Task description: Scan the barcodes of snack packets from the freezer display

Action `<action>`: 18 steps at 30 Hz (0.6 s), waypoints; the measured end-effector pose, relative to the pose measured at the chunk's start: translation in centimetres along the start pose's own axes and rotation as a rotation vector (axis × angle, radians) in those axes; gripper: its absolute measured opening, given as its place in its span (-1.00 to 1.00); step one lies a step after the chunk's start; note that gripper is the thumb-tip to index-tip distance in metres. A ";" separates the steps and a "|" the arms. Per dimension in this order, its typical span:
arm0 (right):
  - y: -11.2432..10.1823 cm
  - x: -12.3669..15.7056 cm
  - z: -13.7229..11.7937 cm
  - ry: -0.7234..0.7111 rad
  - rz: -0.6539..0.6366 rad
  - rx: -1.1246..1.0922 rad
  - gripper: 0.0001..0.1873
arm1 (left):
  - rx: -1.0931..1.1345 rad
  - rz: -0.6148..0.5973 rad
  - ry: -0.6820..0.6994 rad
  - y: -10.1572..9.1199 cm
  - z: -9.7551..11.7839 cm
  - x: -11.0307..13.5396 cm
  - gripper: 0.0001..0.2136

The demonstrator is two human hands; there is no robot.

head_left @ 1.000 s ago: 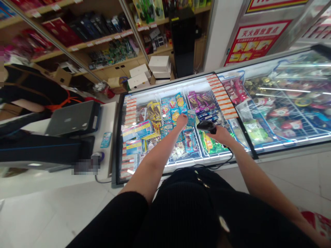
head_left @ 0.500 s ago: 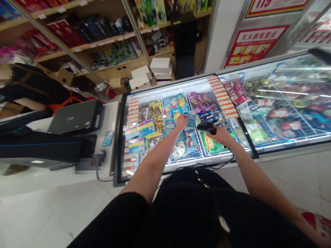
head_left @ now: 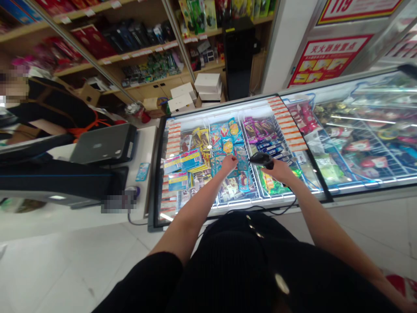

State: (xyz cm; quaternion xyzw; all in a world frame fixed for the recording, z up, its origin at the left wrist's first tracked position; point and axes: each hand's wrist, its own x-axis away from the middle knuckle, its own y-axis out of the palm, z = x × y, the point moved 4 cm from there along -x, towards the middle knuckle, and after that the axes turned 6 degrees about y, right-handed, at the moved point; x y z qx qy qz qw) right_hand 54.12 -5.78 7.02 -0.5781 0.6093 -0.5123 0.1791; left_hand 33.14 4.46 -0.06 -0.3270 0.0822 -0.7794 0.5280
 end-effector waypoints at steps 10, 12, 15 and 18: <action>0.7 -0.2 -2.9 -0.015 -0.015 -0.015 -0.50 | -0.383 0.044 -0.003 -3.0 -2.5 2.3 -0.81; 0.7 -0.2 -3.4 -0.025 -0.003 0.003 -0.49 | -0.437 0.027 0.000 -3.3 -2.6 2.4 -0.79; 0.8 -0.3 -3.9 -0.034 -0.001 0.012 -0.50 | -0.504 0.097 -0.022 -3.7 -2.9 2.7 -0.81; 0.8 -0.2 -4.1 -0.024 0.001 0.008 -0.49 | -0.619 0.225 0.111 -3.5 -2.3 3.4 -0.73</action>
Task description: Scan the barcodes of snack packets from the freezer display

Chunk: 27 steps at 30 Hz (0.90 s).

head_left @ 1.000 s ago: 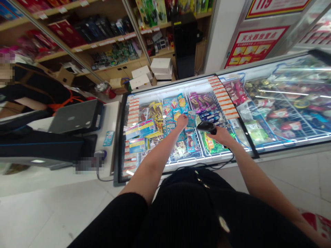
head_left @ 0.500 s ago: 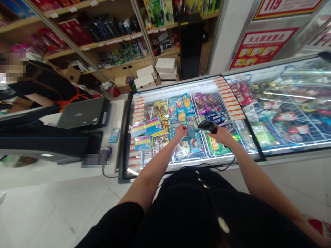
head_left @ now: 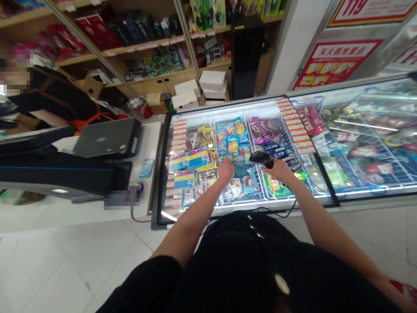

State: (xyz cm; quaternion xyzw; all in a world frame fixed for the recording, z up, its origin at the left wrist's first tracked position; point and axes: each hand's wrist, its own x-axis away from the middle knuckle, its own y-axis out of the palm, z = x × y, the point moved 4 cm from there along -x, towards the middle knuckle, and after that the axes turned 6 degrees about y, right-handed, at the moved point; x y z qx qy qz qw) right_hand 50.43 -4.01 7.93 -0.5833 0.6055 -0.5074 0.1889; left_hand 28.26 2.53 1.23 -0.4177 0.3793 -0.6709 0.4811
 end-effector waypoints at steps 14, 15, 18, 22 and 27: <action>0.2 0.8 0.7 0.059 0.022 -0.015 -0.49 | -0.292 0.012 0.507 3.2 -0.6 1.9 -0.32; 0.3 0.9 0.7 0.061 0.023 -0.011 -0.49 | -0.295 0.011 0.505 3.0 -0.8 1.7 -0.32; 0.4 1.3 0.4 0.078 0.025 0.000 -0.48 | -0.290 0.010 0.511 2.6 -1.2 1.5 -0.33; 0.6 2.0 -0.1 0.103 0.015 -0.019 -0.51 | -0.246 0.009 0.514 2.1 -1.3 1.8 -0.33; 1.0 3.3 -0.1 0.128 0.049 -0.048 -0.56 | -0.157 0.056 0.404 1.4 -0.3 1.7 -0.32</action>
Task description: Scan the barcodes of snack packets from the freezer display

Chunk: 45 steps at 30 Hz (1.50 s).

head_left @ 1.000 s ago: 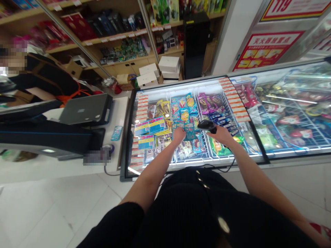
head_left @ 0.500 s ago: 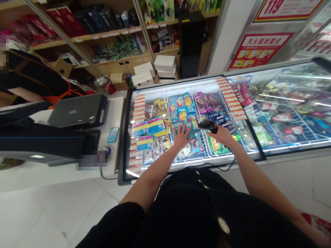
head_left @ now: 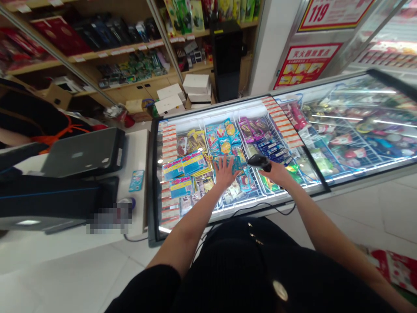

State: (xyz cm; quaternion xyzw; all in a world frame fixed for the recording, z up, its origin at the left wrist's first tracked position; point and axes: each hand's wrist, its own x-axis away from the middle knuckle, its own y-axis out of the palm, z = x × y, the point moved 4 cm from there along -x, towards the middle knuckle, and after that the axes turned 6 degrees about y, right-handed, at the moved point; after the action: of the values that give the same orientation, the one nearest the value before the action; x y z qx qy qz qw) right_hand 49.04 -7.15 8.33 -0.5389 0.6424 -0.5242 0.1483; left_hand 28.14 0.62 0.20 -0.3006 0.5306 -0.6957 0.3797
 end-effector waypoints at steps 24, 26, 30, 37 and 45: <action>-6.2 -1.6 9.6 0.344 0.126 -0.337 -0.70 | 0.231 0.000 0.142 -1.3 11.1 -11.7 -0.69; -6.7 -1.9 10.5 0.362 0.120 -0.342 -0.68 | 0.227 -0.013 0.115 -0.9 12.0 -12.9 -0.69; -6.9 -2.6 12.5 0.351 0.099 -0.381 -0.66 | 0.205 -0.055 0.003 -0.1 11.7 -16.2 -0.65; -6.4 -3.5 15.8 0.364 0.110 -0.455 -0.66 | 0.132 -0.240 -0.031 1.9 10.1 -21.8 -0.75; -6.6 -4.0 16.4 0.362 0.097 -0.436 -0.67 | 0.186 -0.354 0.022 4.8 11.3 -23.7 -0.75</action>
State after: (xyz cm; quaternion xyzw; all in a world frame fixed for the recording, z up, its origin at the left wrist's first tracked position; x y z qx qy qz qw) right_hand 66.50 -11.28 5.66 -0.4245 0.7811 -0.4535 -0.0633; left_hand 51.01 14.18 -1.89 -0.3453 0.4069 -0.8008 0.2717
